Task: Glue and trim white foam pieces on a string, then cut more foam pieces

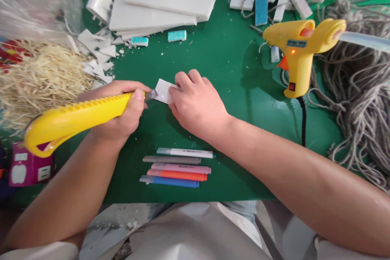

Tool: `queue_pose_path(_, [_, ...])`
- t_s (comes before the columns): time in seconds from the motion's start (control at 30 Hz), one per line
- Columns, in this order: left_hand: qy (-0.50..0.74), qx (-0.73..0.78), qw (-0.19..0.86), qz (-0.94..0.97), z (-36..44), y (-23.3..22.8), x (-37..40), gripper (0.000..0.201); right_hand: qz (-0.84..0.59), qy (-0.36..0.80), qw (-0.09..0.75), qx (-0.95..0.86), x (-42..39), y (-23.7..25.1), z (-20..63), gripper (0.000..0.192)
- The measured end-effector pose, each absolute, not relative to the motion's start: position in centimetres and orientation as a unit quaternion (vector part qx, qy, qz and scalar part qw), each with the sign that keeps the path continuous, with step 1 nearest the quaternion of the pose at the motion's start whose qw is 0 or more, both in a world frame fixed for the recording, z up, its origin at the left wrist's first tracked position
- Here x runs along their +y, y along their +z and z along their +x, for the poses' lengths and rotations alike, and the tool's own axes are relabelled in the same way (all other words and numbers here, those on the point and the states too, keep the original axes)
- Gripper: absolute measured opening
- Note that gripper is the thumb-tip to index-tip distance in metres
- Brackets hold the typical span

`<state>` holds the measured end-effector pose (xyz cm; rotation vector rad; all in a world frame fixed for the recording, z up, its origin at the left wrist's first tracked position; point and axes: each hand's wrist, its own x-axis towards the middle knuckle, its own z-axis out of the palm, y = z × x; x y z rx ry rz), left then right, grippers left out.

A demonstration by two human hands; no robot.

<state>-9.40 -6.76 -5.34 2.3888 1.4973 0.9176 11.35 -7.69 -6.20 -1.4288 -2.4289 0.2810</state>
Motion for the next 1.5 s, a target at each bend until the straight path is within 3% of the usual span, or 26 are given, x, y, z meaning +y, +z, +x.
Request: queue_pose_path(1.5, [0.282, 0.513, 0.083, 0.806, -9.27, -4.98, -6.39, 0.022, -0.493, 0.075, 0.164, -0.851, -7.66, -6.70, 11.65, 0.027])
